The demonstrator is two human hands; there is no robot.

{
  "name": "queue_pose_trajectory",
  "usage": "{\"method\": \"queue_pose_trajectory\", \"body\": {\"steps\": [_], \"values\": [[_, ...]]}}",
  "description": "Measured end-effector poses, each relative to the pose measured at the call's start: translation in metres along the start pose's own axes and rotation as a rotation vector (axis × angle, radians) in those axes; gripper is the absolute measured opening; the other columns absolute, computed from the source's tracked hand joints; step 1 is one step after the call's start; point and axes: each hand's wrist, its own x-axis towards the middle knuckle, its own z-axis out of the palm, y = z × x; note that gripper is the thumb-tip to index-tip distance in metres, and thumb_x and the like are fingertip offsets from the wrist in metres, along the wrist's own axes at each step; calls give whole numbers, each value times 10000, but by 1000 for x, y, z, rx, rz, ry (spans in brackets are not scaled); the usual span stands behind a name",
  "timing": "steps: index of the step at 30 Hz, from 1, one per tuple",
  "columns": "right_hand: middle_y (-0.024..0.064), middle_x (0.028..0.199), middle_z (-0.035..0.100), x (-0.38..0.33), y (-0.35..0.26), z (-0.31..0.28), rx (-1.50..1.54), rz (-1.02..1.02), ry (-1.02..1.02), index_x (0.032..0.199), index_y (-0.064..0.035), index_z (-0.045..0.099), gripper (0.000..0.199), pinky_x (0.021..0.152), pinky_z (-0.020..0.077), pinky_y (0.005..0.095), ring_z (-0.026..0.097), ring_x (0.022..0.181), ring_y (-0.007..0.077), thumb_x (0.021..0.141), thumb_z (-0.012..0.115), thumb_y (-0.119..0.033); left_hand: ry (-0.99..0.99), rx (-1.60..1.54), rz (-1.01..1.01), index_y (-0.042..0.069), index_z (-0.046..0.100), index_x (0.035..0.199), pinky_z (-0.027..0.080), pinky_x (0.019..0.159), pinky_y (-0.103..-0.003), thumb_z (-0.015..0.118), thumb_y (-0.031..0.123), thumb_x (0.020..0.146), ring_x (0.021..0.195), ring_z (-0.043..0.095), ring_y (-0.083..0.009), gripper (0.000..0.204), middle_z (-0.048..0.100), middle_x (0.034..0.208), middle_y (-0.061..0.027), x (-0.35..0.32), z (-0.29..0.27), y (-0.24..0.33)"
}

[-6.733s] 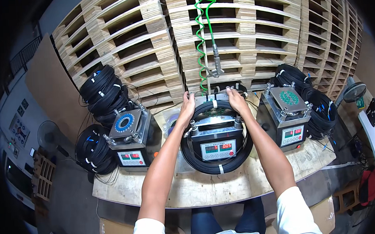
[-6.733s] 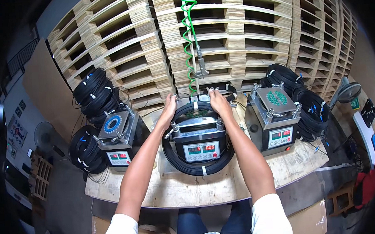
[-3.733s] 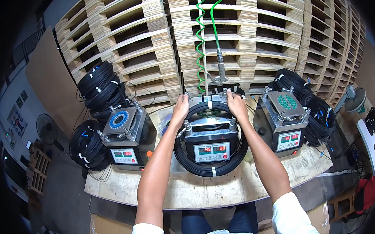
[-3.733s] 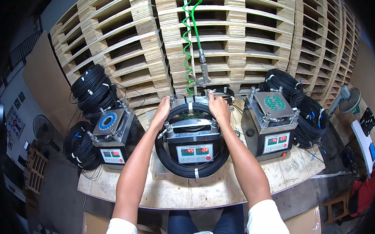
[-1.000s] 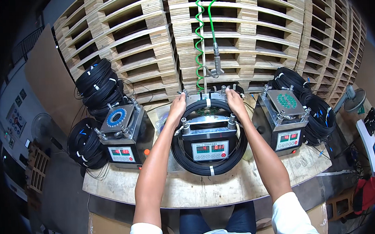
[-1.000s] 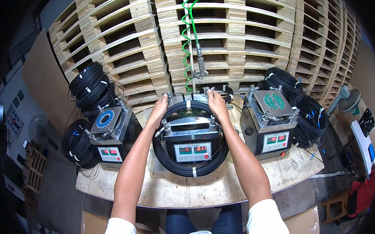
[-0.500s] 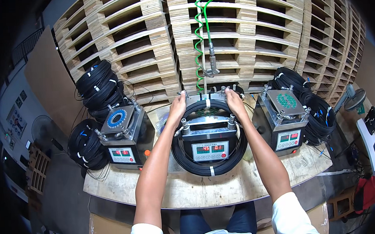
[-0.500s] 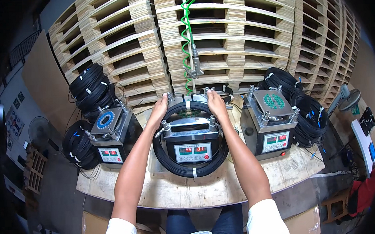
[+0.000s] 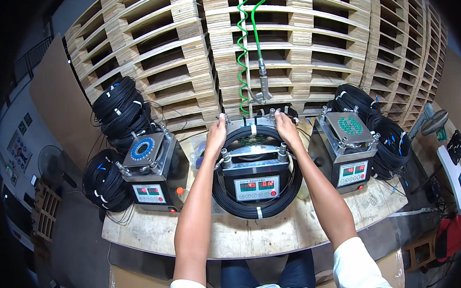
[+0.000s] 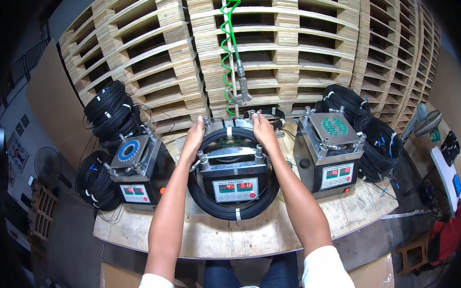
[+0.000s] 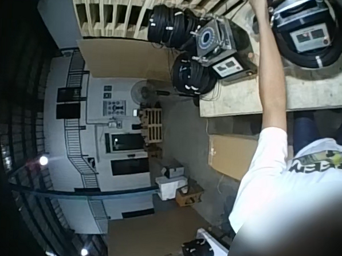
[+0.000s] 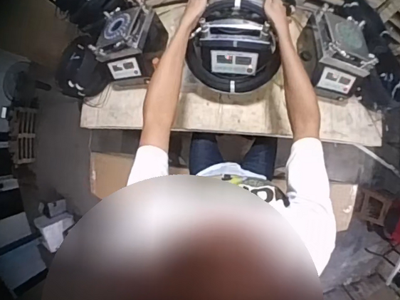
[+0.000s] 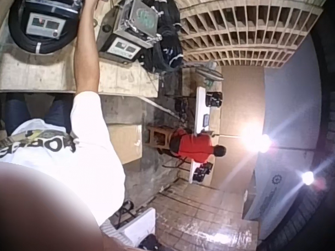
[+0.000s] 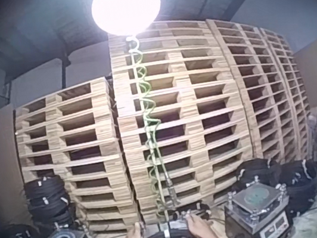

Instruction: The person is preparing coils of wire using a industrial polishing/wrapping machine.

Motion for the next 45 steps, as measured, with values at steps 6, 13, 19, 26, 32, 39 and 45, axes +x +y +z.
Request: {"method": "queue_pose_trajectory", "body": {"steps": [6,13,19,26,32,39,45], "values": [[312,1190,610,-1,-1,1,28,-10,-9,1229,-8,579,530,993,434,497,546,1163,494,1019,381,-453,-34,-41,-49,-54,610,1255,425,1020,-393,435,618,979,1218,580,-365,748,638,1233,-265,5,0,-6],[284,1168,639,-6,-13,-1,0,7,82,1222,-32,607,544,990,441,479,560,1176,462,1015,382,-482,-116,-146,-35,-75,582,1284,404,1040,-363,418,615,991,1227,572,-334,767,618,1265,-271,-1,-3,0],[297,1120,641,-7,-14,-7,-43,37,-6,1149,-5,635,575,960,447,500,571,1123,485,1021,356,-491,-84,-137,-24,-85,570,1291,385,1056,-370,346,626,1006,1248,551,-342,798,598,1291,-281,-14,-5,16],[307,1068,640,0,3,0,16,-77,35,1083,17,612,546,917,451,509,579,1081,495,1037,353,-462,-139,-85,-60,-72,453,1415,378,1050,-365,369,635,998,1222,526,-280,825,541,1381,-212,2,-3,1],[304,1082,636,-5,-4,-2,23,-60,37,1080,4,604,540,917,451,516,573,1092,495,1042,337,-464,-73,-86,-32,-74,525,1339,421,994,-368,399,627,992,1125,562,-291,792,606,1266,-230,7,0,-10],[288,1134,629,-11,-18,-4,-96,46,38,1124,-19,616,585,948,440,522,559,1121,488,1044,292,-500,-67,-88,-18,-92,569,1270,388,1060,-389,374,620,999,1265,539,-356,786,599,1276,-289,-6,-4,5],[287,1127,634,1,8,-1,13,-66,44,1127,17,613,608,960,436,502,560,1121,484,1051,278,-484,-84,-100,-43,-80,586,1256,411,1029,-384,390,610,1000,1224,568,-352,762,618,1255,-273,-6,-1,10]]}}
